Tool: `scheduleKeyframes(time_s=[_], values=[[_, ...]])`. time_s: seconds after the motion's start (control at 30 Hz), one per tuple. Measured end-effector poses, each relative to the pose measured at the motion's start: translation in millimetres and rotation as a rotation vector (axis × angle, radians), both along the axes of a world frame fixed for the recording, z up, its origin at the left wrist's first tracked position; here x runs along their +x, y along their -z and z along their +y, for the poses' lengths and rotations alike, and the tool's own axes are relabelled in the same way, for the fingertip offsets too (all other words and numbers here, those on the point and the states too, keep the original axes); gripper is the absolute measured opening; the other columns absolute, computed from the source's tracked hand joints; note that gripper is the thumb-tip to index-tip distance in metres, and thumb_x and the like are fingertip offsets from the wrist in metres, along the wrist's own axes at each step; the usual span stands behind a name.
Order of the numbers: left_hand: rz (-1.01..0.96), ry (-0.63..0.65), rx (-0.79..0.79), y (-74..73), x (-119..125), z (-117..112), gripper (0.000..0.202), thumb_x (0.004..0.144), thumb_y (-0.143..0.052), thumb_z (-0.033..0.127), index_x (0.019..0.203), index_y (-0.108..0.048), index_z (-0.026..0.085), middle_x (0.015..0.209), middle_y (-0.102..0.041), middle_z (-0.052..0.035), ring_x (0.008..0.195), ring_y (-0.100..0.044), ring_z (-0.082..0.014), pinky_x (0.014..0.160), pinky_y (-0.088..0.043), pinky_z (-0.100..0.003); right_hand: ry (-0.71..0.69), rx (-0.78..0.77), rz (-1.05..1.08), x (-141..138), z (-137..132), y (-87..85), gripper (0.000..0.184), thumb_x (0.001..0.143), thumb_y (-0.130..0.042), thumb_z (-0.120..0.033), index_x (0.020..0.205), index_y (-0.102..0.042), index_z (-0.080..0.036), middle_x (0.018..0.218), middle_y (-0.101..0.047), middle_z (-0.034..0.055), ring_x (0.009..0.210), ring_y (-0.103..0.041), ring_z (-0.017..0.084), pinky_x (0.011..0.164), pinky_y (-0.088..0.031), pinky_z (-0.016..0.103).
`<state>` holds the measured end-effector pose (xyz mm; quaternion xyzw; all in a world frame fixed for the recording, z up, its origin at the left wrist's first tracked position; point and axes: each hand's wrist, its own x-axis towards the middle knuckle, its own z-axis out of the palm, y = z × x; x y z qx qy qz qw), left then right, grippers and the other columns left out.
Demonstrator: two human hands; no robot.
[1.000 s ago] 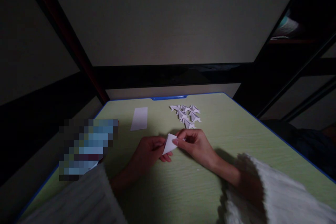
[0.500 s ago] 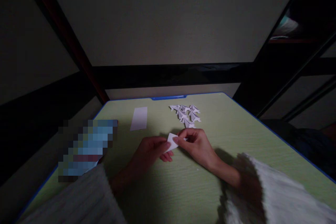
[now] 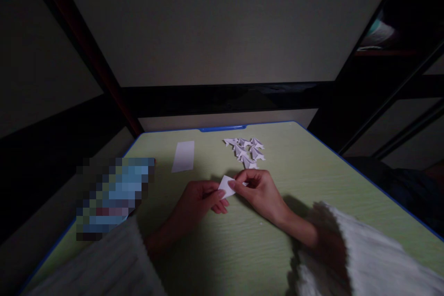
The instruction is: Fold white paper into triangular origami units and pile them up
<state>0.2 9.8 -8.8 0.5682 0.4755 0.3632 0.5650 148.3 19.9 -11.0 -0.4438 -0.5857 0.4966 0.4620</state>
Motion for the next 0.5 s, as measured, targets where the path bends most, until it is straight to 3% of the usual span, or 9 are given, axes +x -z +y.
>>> scheduleKeyframes(time_s=[0.3, 0.5], values=[[0.016, 0.005, 0.013, -0.7, -1.9, -0.1, 0.016, 0.067, -0.054, 0.019, 0.054, -0.059, 0.012, 0.047, -0.061, 0.0006, 0.041, -0.055, -0.0086, 0.044, -0.043, -0.018, -0.010, -0.017, 0.033, -1.8, -1.0, -1.6, 0.016, 0.060, -0.061, -0.018, 0.048, -0.050, -0.012, 0.054, -0.054, -0.0006, 0.047, -0.044, 0.007, 0.046, -0.034, 0.020], [0.024, -0.015, -0.019, -3.1, -0.1, -1.7, 0.015, 0.065, -0.055, 0.020, 0.052, -0.058, 0.012, 0.047, -0.062, -0.0001, 0.040, -0.056, -0.0095, 0.043, -0.043, -0.018, 0.059, -0.009, 0.179, -3.0, 0.1, 0.5, 0.025, 0.051, -0.068, -0.014, 0.054, -0.043, -0.015, 0.049, -0.053, -0.0052, 0.043, -0.045, 0.005, 0.043, -0.034, 0.018]])
